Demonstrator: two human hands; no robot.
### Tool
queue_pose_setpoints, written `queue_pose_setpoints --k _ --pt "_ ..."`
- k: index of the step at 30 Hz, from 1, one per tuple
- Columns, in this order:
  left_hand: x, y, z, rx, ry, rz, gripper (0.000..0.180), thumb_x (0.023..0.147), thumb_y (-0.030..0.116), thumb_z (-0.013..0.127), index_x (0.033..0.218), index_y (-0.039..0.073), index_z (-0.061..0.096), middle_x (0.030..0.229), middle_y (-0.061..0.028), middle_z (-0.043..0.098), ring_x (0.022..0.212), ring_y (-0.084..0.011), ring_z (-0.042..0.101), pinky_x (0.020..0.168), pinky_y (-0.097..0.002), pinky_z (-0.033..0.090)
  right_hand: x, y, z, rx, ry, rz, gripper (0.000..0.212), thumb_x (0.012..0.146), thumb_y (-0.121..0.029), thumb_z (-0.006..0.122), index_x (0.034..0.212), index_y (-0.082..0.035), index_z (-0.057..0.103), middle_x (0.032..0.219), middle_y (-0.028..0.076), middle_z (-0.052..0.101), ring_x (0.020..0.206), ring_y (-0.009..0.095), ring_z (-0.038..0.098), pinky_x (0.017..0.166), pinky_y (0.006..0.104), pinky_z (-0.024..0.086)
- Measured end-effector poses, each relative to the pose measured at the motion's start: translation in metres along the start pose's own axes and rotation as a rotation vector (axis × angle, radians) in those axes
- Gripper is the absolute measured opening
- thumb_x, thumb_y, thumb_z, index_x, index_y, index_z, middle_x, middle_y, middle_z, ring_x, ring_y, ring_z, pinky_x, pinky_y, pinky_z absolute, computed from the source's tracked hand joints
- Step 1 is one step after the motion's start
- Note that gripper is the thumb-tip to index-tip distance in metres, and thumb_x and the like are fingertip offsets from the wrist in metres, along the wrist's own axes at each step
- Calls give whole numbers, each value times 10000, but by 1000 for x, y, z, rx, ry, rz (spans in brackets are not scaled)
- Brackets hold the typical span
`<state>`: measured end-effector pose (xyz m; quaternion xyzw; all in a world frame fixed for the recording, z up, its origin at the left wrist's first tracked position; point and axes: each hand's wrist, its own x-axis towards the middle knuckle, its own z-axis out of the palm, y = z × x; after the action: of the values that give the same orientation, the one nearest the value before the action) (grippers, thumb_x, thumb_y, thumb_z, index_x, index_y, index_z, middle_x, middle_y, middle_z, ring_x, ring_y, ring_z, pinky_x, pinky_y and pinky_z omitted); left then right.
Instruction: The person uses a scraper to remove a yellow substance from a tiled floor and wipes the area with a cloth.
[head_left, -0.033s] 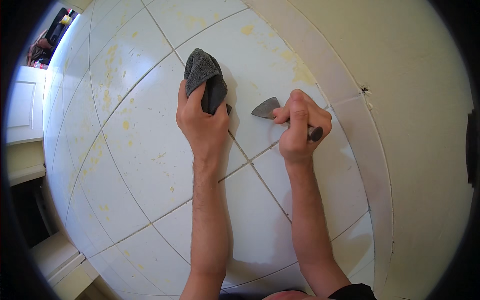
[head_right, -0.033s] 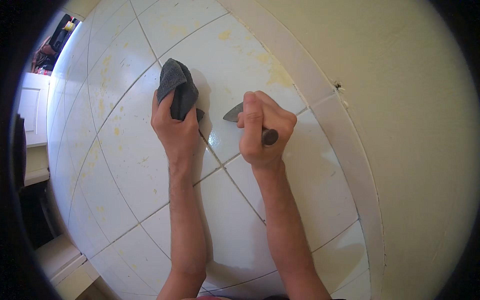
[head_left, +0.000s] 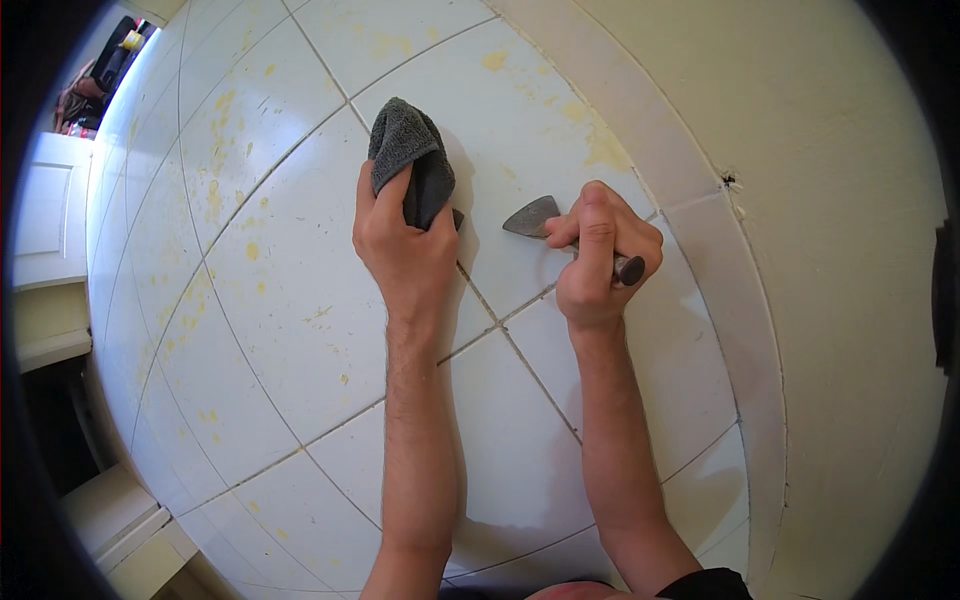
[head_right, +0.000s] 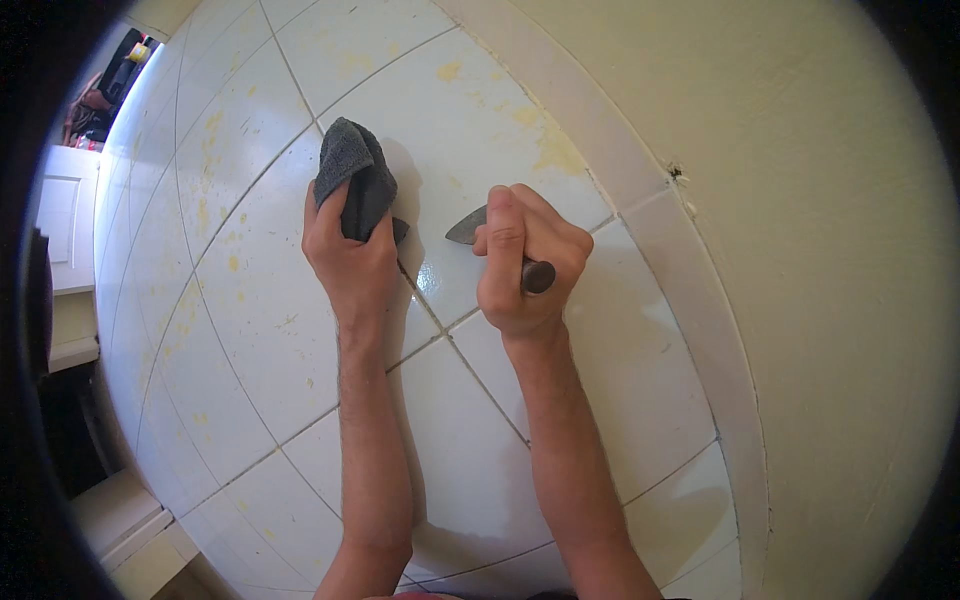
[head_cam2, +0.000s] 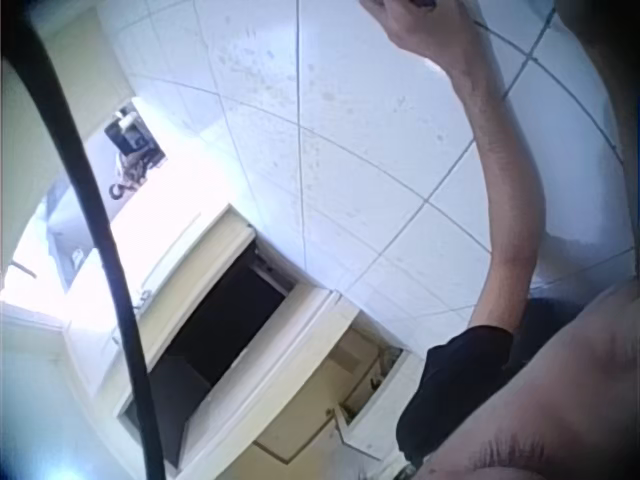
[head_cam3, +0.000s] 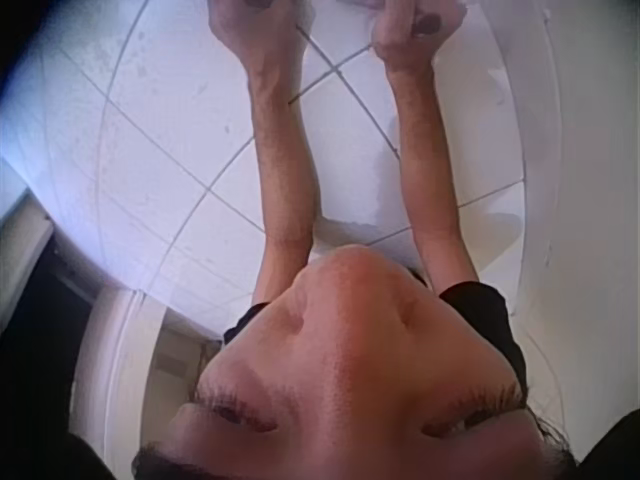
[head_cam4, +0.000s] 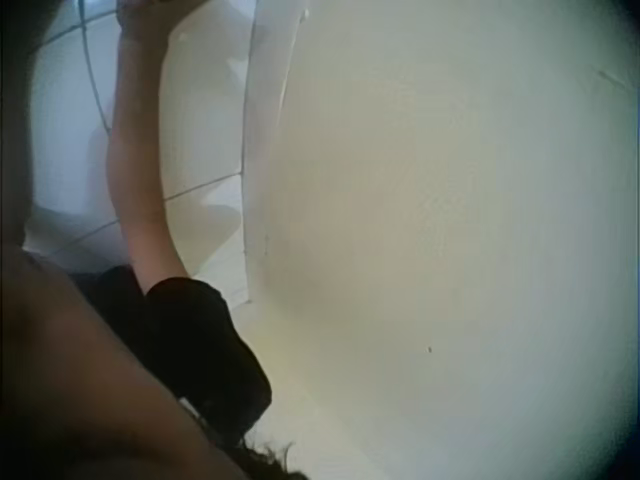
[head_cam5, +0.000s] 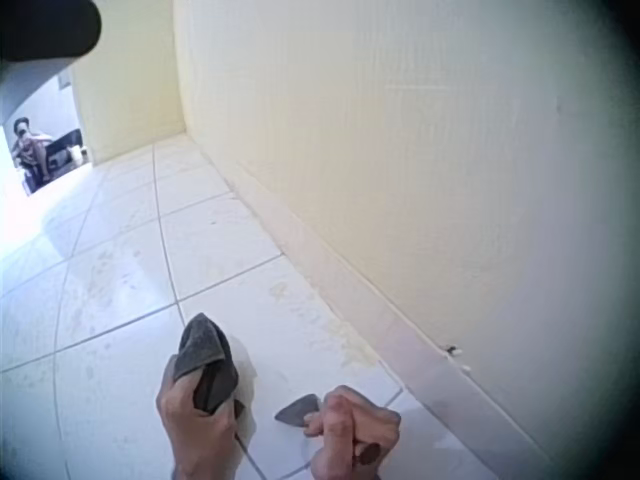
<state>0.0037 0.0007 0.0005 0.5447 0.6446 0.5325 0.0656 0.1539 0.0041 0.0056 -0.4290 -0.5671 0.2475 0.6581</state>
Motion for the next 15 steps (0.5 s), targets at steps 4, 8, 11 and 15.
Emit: queue_pose_setpoints --k 4,8,11,15 --pt "0 -2 0 3 10 17 280 749 -83 650 1023 -36 680 995 -129 633 850 -305 648 770 -338 525 3 2 1 -3 32 39 409 974 -68 504 580 25 564 501 90 539 431 171 492 428 313 347" --pt "0 -2 0 13 6 19 273 753 -81 652 1021 -38 680 990 -130 632 844 -305 649 767 -338 525 -1 -1 1 -33 6 32 420 982 -77 492 583 28 571 507 92 550 435 171 508 432 311 351" --pt "0 -1 0 8 0 7 273 753 -80 651 1021 -37 681 988 -129 630 843 -303 648 765 -337 525 2 -4 0 -68 0 83 469 997 -119 451 569 41 562 529 102 572 477 192 560 489 311 424" --pt "0 2 0 9 14 22 275 749 -83 649 1018 -38 678 983 -128 628 840 -303 647 762 -335 524 2 -1 2 -66 23 85 454 995 -106 469 576 34 572 531 96 572 465 185 541 474 316 400"
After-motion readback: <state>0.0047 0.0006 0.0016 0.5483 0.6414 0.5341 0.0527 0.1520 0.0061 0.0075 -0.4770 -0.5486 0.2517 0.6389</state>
